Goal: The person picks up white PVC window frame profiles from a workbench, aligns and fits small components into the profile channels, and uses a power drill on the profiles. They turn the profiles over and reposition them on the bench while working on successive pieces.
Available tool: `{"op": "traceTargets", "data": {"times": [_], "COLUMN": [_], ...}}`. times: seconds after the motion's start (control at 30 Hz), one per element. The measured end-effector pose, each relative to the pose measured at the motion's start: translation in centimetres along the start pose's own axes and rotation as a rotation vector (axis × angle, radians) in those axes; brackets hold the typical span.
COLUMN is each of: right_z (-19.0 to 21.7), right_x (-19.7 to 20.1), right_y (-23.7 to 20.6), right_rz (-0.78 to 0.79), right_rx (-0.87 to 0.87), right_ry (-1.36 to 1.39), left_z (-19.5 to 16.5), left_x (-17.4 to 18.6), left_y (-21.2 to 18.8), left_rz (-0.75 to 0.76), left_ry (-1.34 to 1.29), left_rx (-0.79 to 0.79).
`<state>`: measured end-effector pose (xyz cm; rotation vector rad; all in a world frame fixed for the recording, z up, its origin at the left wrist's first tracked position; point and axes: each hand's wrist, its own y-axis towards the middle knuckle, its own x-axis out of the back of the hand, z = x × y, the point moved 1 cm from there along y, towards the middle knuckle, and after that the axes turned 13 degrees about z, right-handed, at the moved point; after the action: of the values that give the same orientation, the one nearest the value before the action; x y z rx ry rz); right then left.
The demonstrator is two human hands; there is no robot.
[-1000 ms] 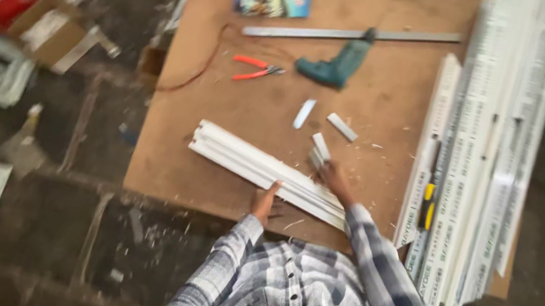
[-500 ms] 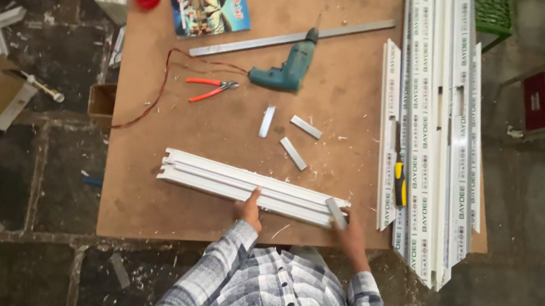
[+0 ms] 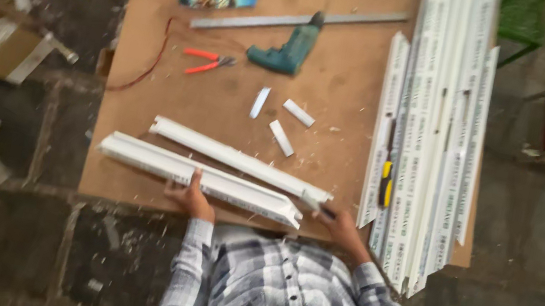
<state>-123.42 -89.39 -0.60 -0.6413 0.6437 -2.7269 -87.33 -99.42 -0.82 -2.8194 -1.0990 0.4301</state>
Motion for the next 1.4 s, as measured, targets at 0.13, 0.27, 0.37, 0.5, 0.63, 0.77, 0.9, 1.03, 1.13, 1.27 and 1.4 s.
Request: {"op": "traceTargets", "data": {"times": [0.13,0.27,0.37,0.5,0.63,0.77,0.9,1.03,1.13,1.27,1.4], "right_z": [3.8,11.1,17.8,24.7,28.3,29.4,30.0,31.0,31.9,32.7,33.0], "right_x": [0.8,1.2,1.2,0.0,-2.4,-3.4,-3.6,-2.7,-2.4,-2.3,-2.3], "right_y": [0.7,-0.5,-2.9,-5.8,-7.1,-7.1,-7.2,-7.8,-8.3,-8.0,-7.7], "right_rz": [0.027,-0.046,-0.148,-0.097,-0.065,-0.123,-0.159,-0.147,-0.173,-0.169,-0.156], "right_rx": [0.011,0.108,0.447,0.491,0.503,0.532,0.545,0.530,0.591,0.606,0.585], "right_ry": [0.133,-0.039,-0.176,-0.316,-0.520,-0.592,-0.617,-0.681,-0.683,-0.723,-0.793], "left_z": [-1.5,-3.6,-5.3,-6.9,-8.0,-10.4,-12.9,-13.8,-13.5,-13.4,-15.3], "left_x": [0.7,-0.1,-1.0,-1.5,-1.8,-3.0,-4.9,-6.1,-6.2,-6.9,-7.6], "left_y": [2.5,4.9,6.8,8.4,10.4,11.8,11.7,11.4,11.9,12.1,11.3], "left_rz": [0.301,0.535,0.366,0.444,0.412,0.425,0.430,0.450,0.445,0.498,0.470], "left_ry": [-0.308,-0.332,-0.569,-0.517,-0.507,-0.484,-0.474,-0.523,-0.560,-0.710,-0.575], "left_rx": [0.021,0.019,0.321,0.255,0.283,0.217,0.242,0.251,0.258,0.301,0.179]}}
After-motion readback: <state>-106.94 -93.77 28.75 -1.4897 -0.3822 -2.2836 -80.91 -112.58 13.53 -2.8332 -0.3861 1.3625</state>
